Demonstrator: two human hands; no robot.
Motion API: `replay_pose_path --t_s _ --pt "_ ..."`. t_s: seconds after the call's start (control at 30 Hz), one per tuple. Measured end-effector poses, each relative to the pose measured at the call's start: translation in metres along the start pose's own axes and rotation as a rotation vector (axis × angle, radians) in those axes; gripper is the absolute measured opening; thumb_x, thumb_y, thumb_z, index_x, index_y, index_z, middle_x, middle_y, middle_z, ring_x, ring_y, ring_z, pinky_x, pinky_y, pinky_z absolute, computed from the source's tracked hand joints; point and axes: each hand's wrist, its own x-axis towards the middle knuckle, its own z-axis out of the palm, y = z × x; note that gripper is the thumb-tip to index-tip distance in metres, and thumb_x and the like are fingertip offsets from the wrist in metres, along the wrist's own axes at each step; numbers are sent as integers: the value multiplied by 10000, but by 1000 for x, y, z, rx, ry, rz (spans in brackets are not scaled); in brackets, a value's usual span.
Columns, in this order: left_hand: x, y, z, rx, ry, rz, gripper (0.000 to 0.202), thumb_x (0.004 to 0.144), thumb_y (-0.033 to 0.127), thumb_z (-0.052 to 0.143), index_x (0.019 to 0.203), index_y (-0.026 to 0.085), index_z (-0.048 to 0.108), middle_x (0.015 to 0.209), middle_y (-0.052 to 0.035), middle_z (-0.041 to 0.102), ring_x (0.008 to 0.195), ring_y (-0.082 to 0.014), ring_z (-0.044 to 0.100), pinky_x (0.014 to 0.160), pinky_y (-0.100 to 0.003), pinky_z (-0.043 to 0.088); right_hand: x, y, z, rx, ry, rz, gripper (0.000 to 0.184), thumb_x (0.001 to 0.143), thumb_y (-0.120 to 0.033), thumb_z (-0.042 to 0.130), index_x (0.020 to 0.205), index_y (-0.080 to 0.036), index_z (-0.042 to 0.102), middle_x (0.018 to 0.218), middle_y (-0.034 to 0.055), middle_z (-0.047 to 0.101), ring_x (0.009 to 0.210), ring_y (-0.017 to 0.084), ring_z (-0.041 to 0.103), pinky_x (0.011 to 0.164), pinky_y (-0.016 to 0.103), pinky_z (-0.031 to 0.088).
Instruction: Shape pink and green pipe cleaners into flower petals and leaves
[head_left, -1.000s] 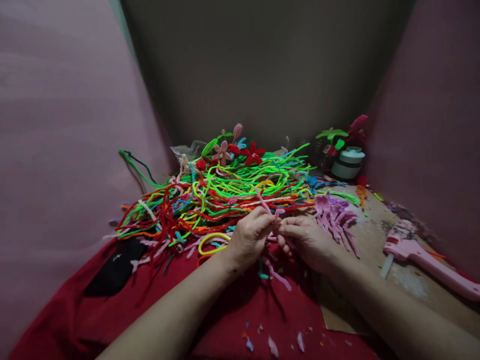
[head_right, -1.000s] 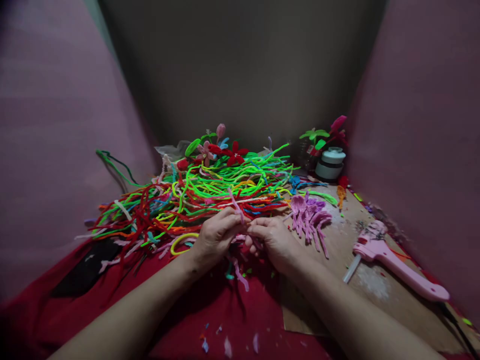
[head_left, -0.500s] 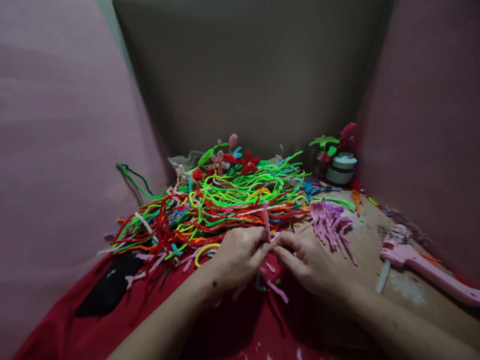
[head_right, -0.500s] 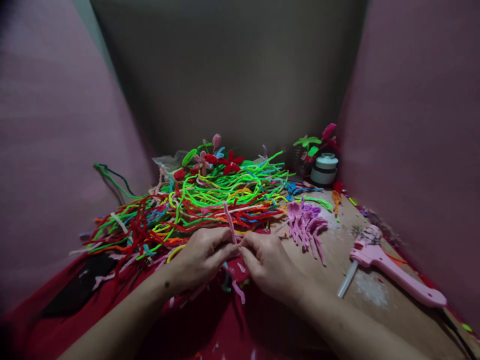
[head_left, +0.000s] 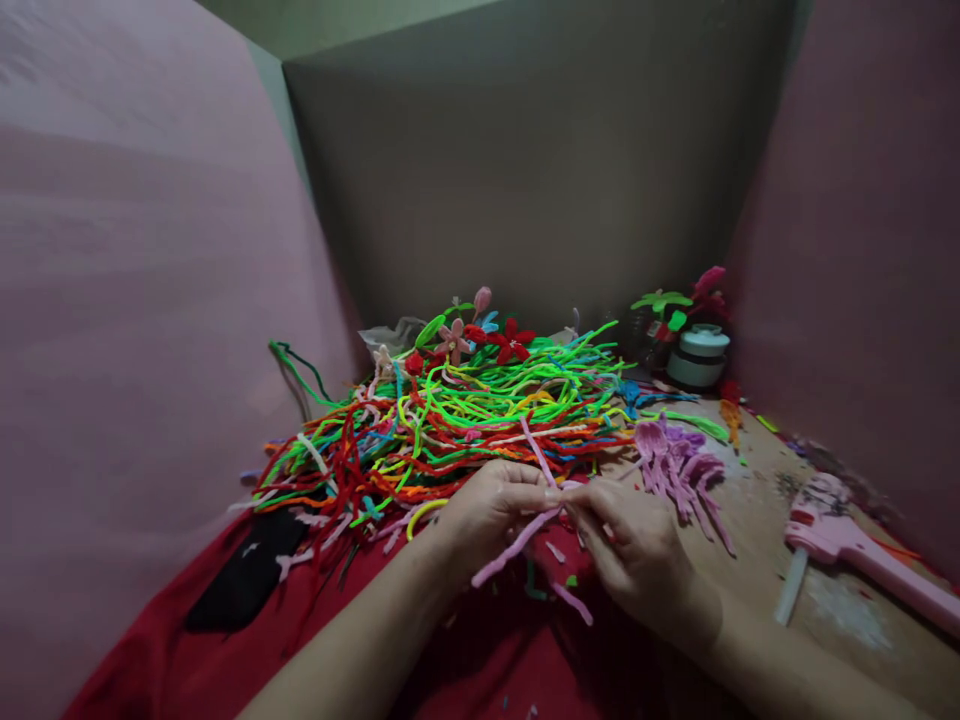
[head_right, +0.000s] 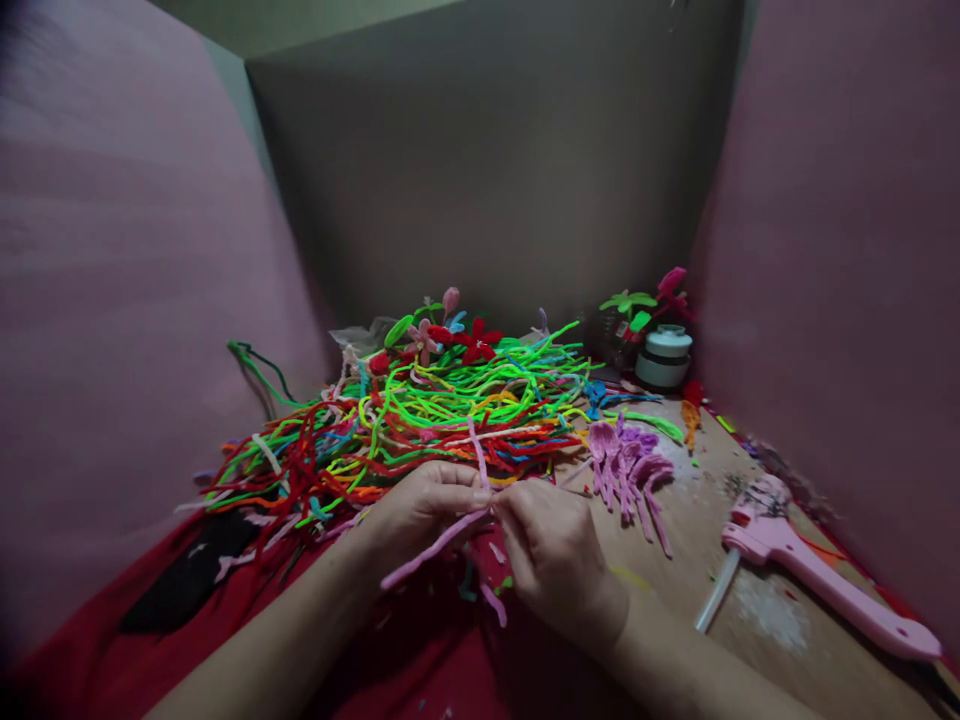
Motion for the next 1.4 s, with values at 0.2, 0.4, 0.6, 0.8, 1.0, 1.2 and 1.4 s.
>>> replay_pose_path --t_s 0.2,0.4,0.6,0.8,1.0,1.2,1.4 --pt "-8 8 3 548 218 601 104 742 229 610 749 126 609 712 -24 575 650 -98 522 619 -211 412 9 -7 -6 559 -103 481 182 856 -262 463 744 -155 561 654 9 559 613 111 522 579 223 411" --pt "-9 7 -5 1042 172 1014 121 812 203 531 844 153 637 855 -71 565 821 -139 514 733 -255 421 12 -5 -7 782 -159 645 224 836 -310 495 683 -150 528 608 -13 518 572 92 467 556 216 386" --pt "-15 10 0 1162 109 923 138 847 187 454 744 153 540 774 -42 562 780 -141 432 753 -287 363 10 -7 -10 427 -161 394 202 849 -242 469 683 -154 544 634 1 536 594 102 496 570 221 382" --pt "-14 5 7 681 44 370 239 856 340 418 703 157 440 640 33 385 590 -83 348 550 -209 321 3 -10 -8 182 -31 111 126 815 -133 472 722 -143 555 625 17 548 576 106 502 565 224 376" --pt "-16 12 6 708 26 383 114 815 249 484 812 140 520 748 7 503 689 -95 438 639 -212 359 10 -7 -6 464 -152 518 234 848 -261 447 644 -164 509 585 -10 493 535 101 458 507 218 369" --pt "-11 -1 9 710 161 451 177 824 281 473 703 152 479 659 27 458 620 -82 402 593 -206 334 9 -10 -7 307 -117 404 198 828 -225 472 644 -172 522 586 -7 524 547 106 476 536 225 367" --pt "-6 -4 9 492 101 287 252 800 373 500 701 153 429 614 48 382 549 -61 336 509 -190 288 7 -8 -3 303 -92 365 158 821 -222 482 702 -167 570 623 14 574 559 113 507 558 235 386"
